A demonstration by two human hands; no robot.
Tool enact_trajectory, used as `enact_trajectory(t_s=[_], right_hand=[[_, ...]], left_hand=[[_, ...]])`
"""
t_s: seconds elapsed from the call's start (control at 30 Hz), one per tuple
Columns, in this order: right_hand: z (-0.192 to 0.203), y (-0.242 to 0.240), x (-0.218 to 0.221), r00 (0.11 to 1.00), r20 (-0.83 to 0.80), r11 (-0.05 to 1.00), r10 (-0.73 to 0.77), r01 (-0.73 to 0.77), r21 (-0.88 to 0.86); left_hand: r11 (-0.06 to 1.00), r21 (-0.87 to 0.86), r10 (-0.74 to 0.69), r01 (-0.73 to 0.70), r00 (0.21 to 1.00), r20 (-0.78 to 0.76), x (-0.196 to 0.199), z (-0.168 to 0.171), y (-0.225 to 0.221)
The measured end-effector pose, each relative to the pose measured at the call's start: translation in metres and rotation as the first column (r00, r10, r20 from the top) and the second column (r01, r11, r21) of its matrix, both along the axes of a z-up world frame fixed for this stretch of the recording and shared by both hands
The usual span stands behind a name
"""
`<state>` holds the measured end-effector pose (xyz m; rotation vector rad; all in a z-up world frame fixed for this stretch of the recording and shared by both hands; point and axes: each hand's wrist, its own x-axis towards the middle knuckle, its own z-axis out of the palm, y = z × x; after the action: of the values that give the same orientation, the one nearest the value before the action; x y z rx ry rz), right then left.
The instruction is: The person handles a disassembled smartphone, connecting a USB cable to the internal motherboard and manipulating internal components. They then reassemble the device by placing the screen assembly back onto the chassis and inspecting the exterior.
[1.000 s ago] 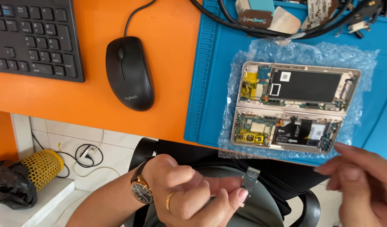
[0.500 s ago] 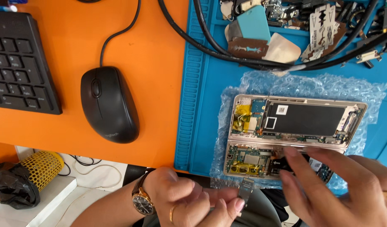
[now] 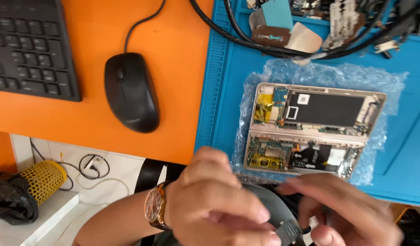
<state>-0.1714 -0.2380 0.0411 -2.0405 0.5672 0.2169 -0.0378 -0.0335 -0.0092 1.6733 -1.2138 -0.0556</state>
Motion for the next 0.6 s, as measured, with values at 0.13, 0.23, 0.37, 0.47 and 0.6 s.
enact_trajectory(t_s=[0.13,0.23,0.37,0.47,0.6], right_hand=[[-0.034,0.003,-0.054,0.965,0.010,0.545,-0.261,0.139,0.827],[-0.040,0.010,-0.080,0.933,-0.068,0.524,-0.355,0.258,0.811],[-0.029,0.042,-0.084,0.865,0.142,0.751,-0.482,0.323,0.576],[-0.028,0.054,-0.088,0.838,0.155,0.792,-0.524,0.411,0.452],[-0.036,0.065,-0.095,0.828,0.200,0.773,-0.523,0.363,0.521]], left_hand=[[0.980,-0.064,-0.197,0.188,0.961,-0.193,-0.011,0.002,-0.002],[0.957,-0.165,-0.288,0.237,0.740,-0.608,-0.007,0.012,-0.017],[0.981,0.191,-0.022,0.021,1.000,0.003,-0.019,0.008,0.009],[0.957,0.076,0.265,-0.281,0.949,0.172,-0.032,-0.001,0.022],[0.955,-0.129,0.292,-0.269,0.761,0.580,-0.044,0.003,0.035]])
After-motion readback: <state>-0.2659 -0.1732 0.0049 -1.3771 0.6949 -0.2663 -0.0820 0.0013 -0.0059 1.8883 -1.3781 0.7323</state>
